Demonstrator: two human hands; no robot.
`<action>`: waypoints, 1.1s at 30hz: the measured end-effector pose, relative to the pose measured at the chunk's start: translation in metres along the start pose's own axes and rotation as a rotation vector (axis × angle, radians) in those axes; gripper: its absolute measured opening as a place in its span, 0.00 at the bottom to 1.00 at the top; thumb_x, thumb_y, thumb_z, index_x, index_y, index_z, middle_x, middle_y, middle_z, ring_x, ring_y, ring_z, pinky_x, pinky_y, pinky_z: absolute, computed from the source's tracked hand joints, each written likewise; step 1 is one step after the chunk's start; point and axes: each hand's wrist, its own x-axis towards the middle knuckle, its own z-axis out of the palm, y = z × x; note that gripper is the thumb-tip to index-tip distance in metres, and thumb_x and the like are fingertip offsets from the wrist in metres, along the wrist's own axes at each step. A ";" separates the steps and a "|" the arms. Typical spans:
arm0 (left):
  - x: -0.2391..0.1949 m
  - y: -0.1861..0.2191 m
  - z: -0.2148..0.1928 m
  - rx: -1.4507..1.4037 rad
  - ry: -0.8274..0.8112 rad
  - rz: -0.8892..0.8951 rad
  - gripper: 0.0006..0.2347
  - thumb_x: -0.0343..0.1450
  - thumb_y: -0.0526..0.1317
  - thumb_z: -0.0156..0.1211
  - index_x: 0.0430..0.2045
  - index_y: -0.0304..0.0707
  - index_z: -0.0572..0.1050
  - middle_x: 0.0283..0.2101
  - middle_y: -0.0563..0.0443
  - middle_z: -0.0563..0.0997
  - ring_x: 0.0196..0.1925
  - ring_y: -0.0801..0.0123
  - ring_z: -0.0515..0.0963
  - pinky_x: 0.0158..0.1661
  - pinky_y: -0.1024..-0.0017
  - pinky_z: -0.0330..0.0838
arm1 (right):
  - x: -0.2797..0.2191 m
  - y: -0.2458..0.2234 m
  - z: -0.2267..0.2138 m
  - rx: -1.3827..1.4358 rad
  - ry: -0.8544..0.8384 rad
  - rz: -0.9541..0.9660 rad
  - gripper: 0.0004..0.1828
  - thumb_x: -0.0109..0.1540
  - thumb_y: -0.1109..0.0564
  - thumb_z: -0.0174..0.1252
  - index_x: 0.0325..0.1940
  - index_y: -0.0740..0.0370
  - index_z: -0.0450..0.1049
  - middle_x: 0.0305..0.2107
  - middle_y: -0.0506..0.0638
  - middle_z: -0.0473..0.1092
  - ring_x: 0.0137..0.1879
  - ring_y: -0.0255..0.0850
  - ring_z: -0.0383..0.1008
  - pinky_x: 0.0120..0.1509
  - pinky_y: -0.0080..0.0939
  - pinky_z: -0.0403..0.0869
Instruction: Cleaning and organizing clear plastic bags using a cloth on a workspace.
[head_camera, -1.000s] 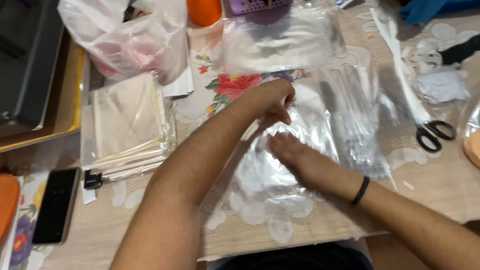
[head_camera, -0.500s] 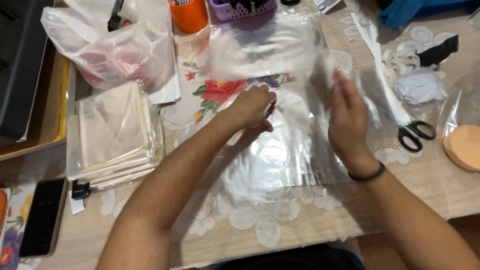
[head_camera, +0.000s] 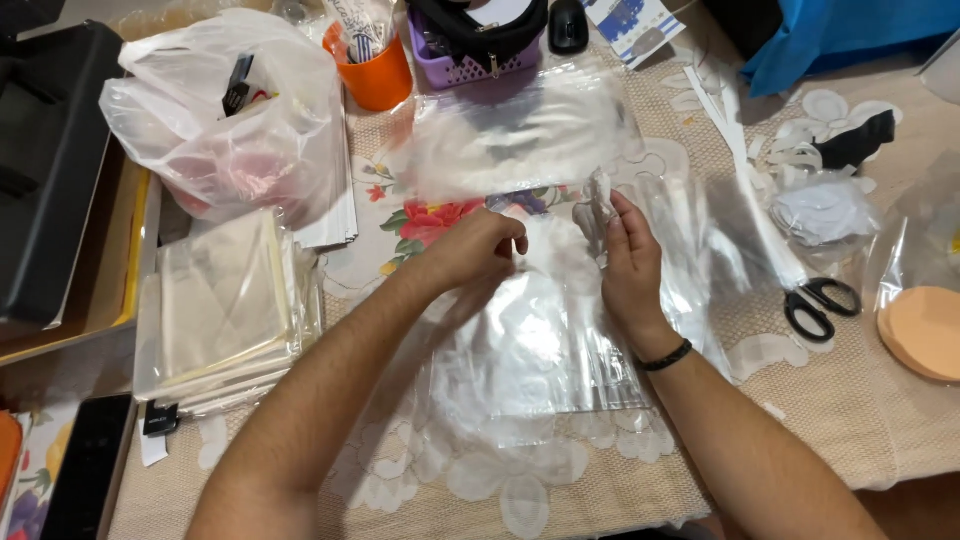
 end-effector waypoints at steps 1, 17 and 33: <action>-0.001 0.001 -0.003 0.001 0.001 0.000 0.09 0.61 0.34 0.70 0.32 0.41 0.80 0.28 0.47 0.84 0.40 0.51 0.84 0.41 0.58 0.77 | -0.001 0.001 0.000 0.000 -0.001 -0.001 0.19 0.73 0.60 0.43 0.66 0.67 0.67 0.50 0.57 0.74 0.57 0.41 0.72 0.64 0.45 0.72; -0.027 0.017 -0.015 0.230 0.194 0.254 0.05 0.69 0.42 0.66 0.28 0.43 0.82 0.39 0.50 0.84 0.45 0.52 0.83 0.43 0.61 0.77 | 0.001 0.004 -0.004 -0.155 -0.021 -0.029 0.19 0.73 0.61 0.41 0.68 0.68 0.66 0.51 0.60 0.72 0.57 0.42 0.70 0.64 0.49 0.71; -0.032 0.012 -0.003 0.111 0.262 0.171 0.02 0.72 0.40 0.61 0.34 0.46 0.77 0.31 0.54 0.84 0.37 0.56 0.85 0.37 0.63 0.78 | 0.002 -0.022 -0.004 -0.342 -0.089 0.043 0.19 0.67 0.68 0.41 0.33 0.61 0.78 0.53 0.55 0.68 0.45 0.45 0.77 0.30 0.35 0.80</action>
